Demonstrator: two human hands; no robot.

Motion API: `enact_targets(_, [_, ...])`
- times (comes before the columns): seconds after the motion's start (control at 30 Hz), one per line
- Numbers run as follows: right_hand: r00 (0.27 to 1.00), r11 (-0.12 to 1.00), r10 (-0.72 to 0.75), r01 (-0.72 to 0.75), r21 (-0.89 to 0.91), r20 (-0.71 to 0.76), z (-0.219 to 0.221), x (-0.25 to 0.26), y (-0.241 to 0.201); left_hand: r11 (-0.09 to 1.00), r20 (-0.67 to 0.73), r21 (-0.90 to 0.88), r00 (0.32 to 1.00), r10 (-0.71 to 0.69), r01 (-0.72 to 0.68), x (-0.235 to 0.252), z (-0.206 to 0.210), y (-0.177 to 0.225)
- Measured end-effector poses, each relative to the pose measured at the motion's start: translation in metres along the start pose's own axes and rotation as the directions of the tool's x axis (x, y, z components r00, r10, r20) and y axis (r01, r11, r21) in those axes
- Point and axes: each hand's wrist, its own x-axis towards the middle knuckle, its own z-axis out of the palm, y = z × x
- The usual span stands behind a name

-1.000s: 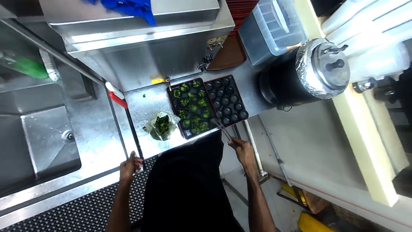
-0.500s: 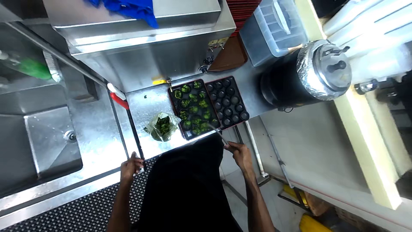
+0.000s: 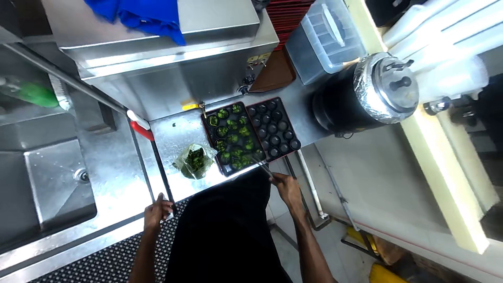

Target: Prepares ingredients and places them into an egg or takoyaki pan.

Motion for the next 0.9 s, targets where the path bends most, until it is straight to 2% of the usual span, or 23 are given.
enact_targets(0.17, [1.0, 0.999, 0.02, -0.019, -0.039, 0.009, 0.012, 0.009, -0.001, 1.0, 0.012, 0.011, 1.0, 0.003, -0.003, 0.001, -0.003, -0.002])
enact_targets(0.3, [0.999, 0.98, -0.026, 0.032, 0.197, -0.032, -0.002, 0.001, 0.009, 1.0, 0.008, 0.011, 1.0, 0.006, -0.006, -0.004, 0.0, 0.002])
enact_targets(0.4, [0.999, 0.935, 0.002, 0.014, 0.354, -0.043, -0.013, -0.003, 0.022, 1.0, 0.001, 0.01, 1.0, -0.001, 0.001, -0.002, 0.001, 0.003])
enact_targets(0.57, [0.99, 0.971, 0.115, -0.096, 0.218, -0.079, -0.011, 0.009, 0.036, 1.0, 0.003, 0.015, 1.0, -0.003, 0.003, 0.001, 0.001, 0.003])
enact_targets(0.77, [0.985, 0.99, 0.128, -0.12, 0.081, -0.114, -0.011, 0.012, 0.034, 1.0, 0.005, 0.01, 1.0, -0.006, 0.006, 0.003, 0.0, 0.002])
enact_targets(0.9, [0.984, 0.994, 0.102, -0.094, 0.063, -0.146, -0.019, -0.002, 0.021, 1.0, -0.007, 0.005, 1.0, -0.007, 0.007, 0.003, 0.001, 0.001])
